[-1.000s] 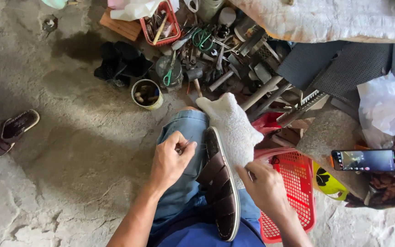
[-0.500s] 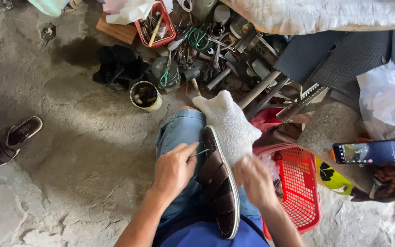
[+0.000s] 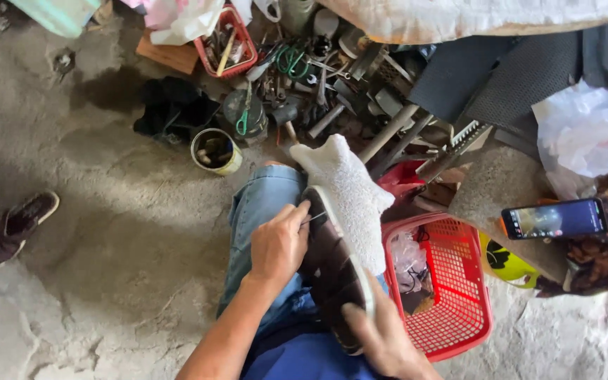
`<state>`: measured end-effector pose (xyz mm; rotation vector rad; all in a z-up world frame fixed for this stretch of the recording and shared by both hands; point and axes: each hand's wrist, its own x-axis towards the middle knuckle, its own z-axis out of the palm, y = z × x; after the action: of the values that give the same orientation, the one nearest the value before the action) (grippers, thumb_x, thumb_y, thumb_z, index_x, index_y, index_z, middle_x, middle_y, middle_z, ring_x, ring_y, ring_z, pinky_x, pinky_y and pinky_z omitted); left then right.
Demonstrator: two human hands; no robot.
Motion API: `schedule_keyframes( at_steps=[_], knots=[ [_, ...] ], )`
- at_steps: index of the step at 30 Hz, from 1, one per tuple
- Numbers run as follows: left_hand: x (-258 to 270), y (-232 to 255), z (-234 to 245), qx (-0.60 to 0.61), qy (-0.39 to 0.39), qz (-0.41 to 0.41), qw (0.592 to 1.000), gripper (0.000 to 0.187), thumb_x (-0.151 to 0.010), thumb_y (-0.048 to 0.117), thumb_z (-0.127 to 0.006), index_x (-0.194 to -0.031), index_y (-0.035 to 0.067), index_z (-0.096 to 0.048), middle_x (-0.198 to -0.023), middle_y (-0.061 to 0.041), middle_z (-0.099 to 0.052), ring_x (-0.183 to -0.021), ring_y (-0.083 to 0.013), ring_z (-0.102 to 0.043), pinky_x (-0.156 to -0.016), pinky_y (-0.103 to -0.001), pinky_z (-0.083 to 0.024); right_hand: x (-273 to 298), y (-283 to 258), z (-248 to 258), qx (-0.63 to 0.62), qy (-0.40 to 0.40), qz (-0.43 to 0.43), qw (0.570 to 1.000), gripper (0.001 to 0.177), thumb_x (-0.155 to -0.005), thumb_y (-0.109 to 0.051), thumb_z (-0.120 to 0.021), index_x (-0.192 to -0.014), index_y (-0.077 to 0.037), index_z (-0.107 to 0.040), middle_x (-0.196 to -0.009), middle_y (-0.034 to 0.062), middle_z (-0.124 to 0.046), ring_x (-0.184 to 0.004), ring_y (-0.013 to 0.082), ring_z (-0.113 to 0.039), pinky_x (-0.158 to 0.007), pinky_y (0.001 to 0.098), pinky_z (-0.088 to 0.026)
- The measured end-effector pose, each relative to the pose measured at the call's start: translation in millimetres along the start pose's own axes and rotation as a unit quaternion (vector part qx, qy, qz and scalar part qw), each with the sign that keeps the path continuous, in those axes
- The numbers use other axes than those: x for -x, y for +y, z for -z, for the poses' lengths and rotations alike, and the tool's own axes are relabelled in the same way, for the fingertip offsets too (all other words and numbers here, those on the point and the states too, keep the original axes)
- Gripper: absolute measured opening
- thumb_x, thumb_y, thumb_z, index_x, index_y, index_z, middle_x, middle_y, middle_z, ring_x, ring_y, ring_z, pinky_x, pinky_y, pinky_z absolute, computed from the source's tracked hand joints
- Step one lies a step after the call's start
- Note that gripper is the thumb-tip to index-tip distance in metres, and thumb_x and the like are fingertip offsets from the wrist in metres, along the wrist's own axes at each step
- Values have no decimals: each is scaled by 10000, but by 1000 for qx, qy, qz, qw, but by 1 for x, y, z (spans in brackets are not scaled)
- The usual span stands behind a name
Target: Hand-stitching the sole of a sandal using a needle and thread in a repair shop environment.
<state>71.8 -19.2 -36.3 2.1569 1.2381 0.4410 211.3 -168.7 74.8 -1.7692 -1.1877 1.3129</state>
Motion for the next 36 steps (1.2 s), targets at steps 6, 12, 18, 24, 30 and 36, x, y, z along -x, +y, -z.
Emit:
schedule_keyframes(
  at_steps=[6, 12, 18, 24, 30, 36],
  knots=[
    [-13, 20, 19, 110, -53, 35, 992, 303, -925, 132, -646, -1211, 106, -743, -1049, -60, -740, -878, -371, -711, -737, -489, -538, 21, 104, 18, -398, 168, -179, 884, 529, -781, -207, -634, -1209, 102, -658, -862, 233, -723, -701, 280, -650, -577, 375, -489],
    [-17, 48, 33, 87, -140, 37, 986, 361, -954, 166, -593, -1285, 98, -717, -997, -45, -720, -814, -321, -723, -711, -484, -559, 21, 69, 23, -584, 106, -19, 805, 727, -850, -225, -621, -1463, 125, -447, -1369, 363, -620, -1249, 478, -622, -1041, 600, -487],
    [-8, 55, 20, -47, -115, -34, 992, 151, -965, 134, -667, -1112, 105, -684, -914, -63, -630, -668, -380, -676, -515, -517, -547, 31, 82, 26, -552, 114, -81, 822, 779, -799, -250, -646, -1477, 84, -457, -1311, 358, -670, -1164, 475, -682, -974, 576, -543],
    [-4, 49, 9, -66, -58, -74, 993, 192, -892, 73, -735, -871, 132, -553, -851, -50, -576, -582, -315, -631, -440, -452, -498, 37, 75, 30, -422, 152, -222, 866, 722, -719, -209, -590, -1393, 49, -605, -963, 332, -770, -791, 443, -749, -629, 528, -622],
    [2, 54, 70, 388, -299, 173, 855, 153, -909, 210, -597, -793, 111, -601, -611, 42, -497, -514, -62, -448, -432, -261, -335, 35, 50, 31, -321, 85, -118, 936, 541, -824, -278, -598, -1256, 42, -653, -1004, 183, -796, -864, 269, -742, -696, 381, -611],
    [57, -4, 134, 428, -258, 52, 864, 219, -955, 152, -687, -767, 100, -589, -741, 18, -541, -682, -117, -482, -658, -264, -387, 43, 50, 18, -34, 108, -196, 974, 729, -886, -340, -600, -1565, -160, -404, -1625, 84, -425, -1515, 145, -360, -1232, 342, -247]
  ],
)
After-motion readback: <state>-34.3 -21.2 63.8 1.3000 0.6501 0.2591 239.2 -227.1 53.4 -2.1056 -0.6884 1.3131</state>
